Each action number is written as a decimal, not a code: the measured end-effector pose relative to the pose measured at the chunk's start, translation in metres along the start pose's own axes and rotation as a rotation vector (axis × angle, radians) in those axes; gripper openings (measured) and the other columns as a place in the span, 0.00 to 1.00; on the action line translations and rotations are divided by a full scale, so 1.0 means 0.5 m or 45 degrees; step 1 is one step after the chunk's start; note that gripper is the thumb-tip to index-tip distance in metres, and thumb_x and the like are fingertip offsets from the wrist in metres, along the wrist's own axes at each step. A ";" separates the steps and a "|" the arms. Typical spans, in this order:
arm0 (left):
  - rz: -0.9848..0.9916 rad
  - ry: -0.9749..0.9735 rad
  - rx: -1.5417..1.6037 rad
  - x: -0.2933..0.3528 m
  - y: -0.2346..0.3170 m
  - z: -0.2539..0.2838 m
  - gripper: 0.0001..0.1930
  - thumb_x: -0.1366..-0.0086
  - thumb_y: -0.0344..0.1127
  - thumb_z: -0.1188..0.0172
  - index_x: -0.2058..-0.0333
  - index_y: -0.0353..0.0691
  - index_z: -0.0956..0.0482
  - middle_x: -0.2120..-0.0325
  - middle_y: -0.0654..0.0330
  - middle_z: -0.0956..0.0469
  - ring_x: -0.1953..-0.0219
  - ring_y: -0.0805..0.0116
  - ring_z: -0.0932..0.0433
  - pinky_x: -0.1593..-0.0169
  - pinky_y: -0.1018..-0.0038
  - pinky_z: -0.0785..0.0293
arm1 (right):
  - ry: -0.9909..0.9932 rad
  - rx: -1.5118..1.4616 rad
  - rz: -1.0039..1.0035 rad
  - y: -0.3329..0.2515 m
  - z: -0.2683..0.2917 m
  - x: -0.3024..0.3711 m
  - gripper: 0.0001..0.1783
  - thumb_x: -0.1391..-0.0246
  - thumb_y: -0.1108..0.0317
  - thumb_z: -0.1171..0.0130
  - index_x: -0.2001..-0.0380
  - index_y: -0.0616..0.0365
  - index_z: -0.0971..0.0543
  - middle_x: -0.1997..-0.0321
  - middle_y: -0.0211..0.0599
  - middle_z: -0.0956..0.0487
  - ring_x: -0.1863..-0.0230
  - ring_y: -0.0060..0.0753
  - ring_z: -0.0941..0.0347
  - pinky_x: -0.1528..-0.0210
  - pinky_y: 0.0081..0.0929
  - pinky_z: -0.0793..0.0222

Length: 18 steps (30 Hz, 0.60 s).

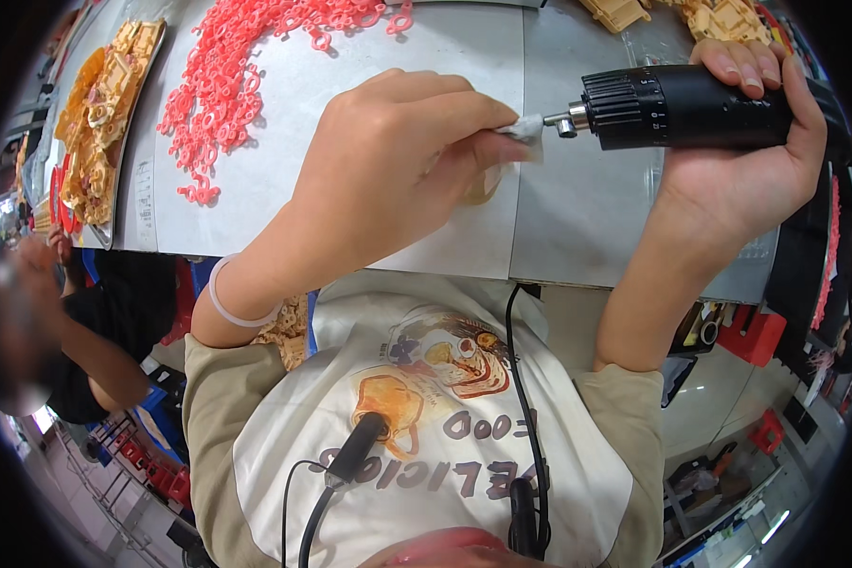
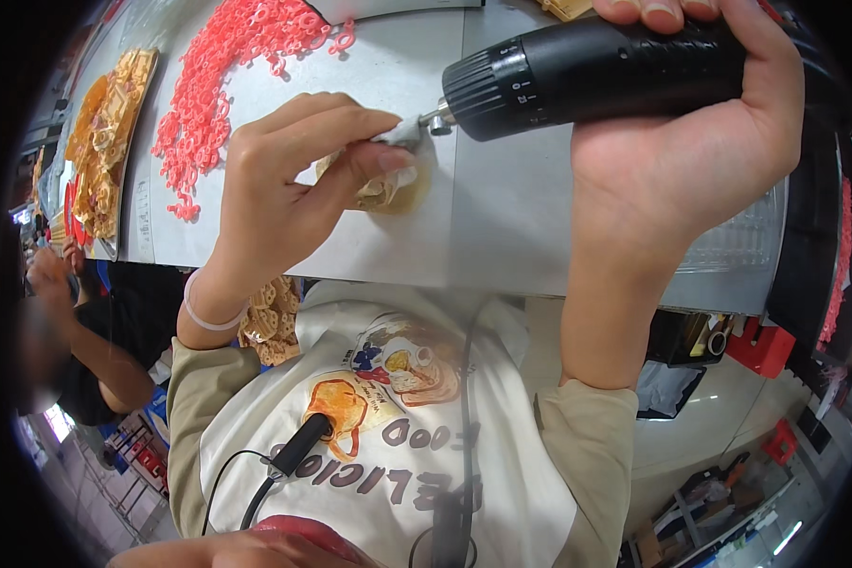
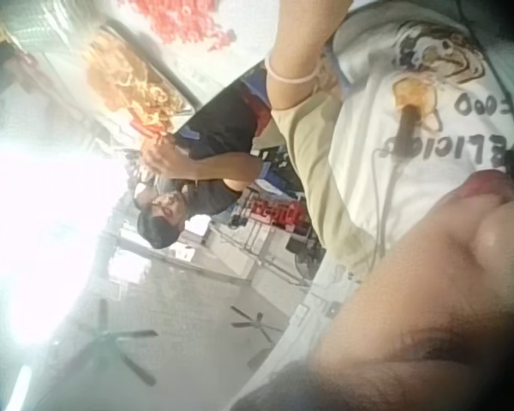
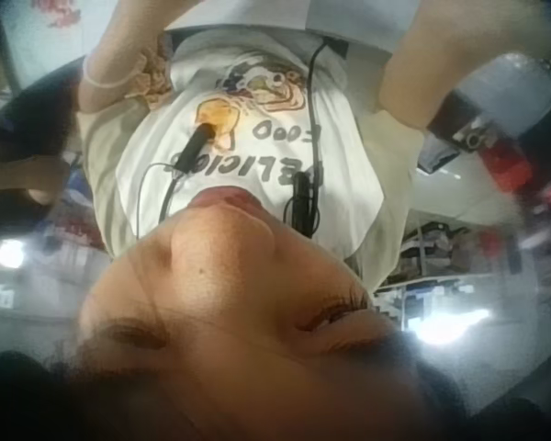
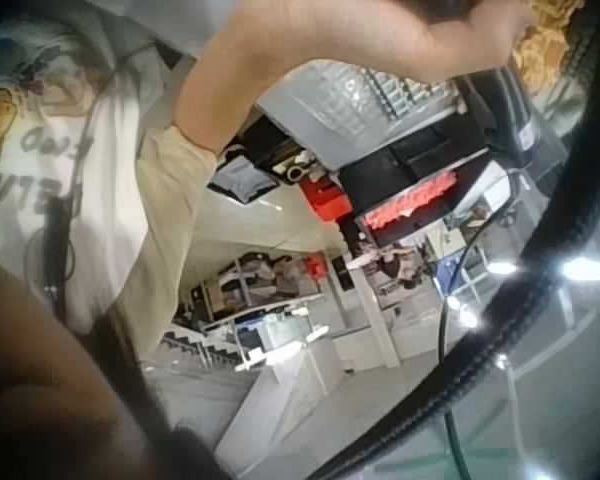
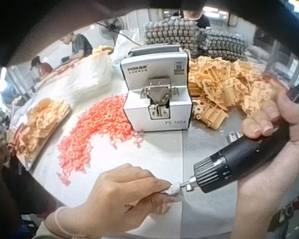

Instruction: The recorder is assembling small plastic toy components, using an electric screwdriver to fasten parts together.

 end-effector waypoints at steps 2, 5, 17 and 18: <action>0.023 -0.049 0.010 -0.002 0.007 0.007 0.11 0.45 0.21 0.35 0.61 0.29 0.18 0.76 0.57 0.21 0.74 0.71 0.21 0.70 0.78 0.27 | 0.000 -0.002 -0.005 -0.009 0.006 0.000 0.08 0.51 0.77 0.45 0.70 0.61 0.33 0.74 0.32 0.35 0.72 0.26 0.36 0.62 0.26 0.35; 0.214 -0.115 0.353 0.001 -0.010 0.012 0.10 0.43 0.23 0.34 0.60 0.30 0.18 0.76 0.58 0.20 0.74 0.73 0.22 0.69 0.78 0.26 | -0.003 -0.009 -0.019 -0.036 0.037 -0.009 0.08 0.52 0.77 0.45 0.70 0.61 0.33 0.74 0.32 0.35 0.72 0.26 0.36 0.62 0.26 0.35; -0.132 0.124 -0.079 -0.015 0.039 0.003 0.09 0.45 0.26 0.31 0.67 0.30 0.20 0.79 0.58 0.24 0.79 0.69 0.27 0.76 0.75 0.33 | -0.033 -0.051 -0.090 -0.018 0.012 0.002 0.08 0.52 0.78 0.45 0.71 0.61 0.34 0.75 0.32 0.35 0.73 0.26 0.36 0.63 0.25 0.35; -0.093 0.082 -0.057 -0.014 0.040 0.005 0.08 0.45 0.26 0.32 0.68 0.30 0.20 0.80 0.58 0.24 0.80 0.70 0.27 0.76 0.76 0.33 | -0.036 -0.053 -0.095 -0.018 0.016 -0.002 0.08 0.53 0.78 0.45 0.71 0.61 0.34 0.75 0.32 0.35 0.73 0.26 0.36 0.63 0.25 0.35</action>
Point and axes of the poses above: each hand's wrist, its own x-axis away from the middle knuckle, its own z-axis out of the back of the hand, y = z × x, the point moved 7 cm from there along -x, towards the middle knuckle
